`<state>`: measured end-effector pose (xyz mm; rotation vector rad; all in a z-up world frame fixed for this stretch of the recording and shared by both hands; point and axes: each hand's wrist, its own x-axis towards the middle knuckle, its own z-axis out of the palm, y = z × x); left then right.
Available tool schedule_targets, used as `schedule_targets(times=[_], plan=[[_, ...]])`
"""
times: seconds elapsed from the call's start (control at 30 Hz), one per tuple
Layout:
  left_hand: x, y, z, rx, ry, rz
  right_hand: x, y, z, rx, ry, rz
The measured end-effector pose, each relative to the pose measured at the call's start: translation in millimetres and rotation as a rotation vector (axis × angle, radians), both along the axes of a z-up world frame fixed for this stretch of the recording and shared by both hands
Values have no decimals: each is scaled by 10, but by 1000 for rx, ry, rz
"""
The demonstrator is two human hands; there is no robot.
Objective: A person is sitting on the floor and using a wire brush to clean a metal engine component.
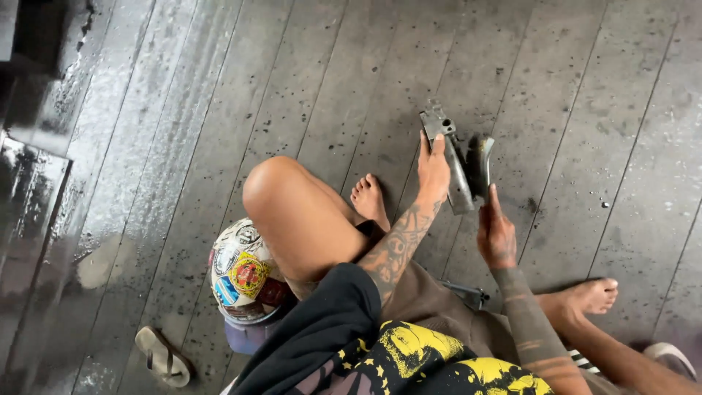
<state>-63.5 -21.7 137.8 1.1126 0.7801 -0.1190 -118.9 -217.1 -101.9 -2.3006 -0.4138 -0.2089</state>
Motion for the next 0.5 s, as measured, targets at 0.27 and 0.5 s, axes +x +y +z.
schedule_targets(times=[0.27, 0.5], plan=[[178, 31, -937, 26, 37, -62, -70, 85, 131, -74, 138, -104], [183, 53, -978, 25, -4, 5, -51, 153, 158, -43, 107, -109]])
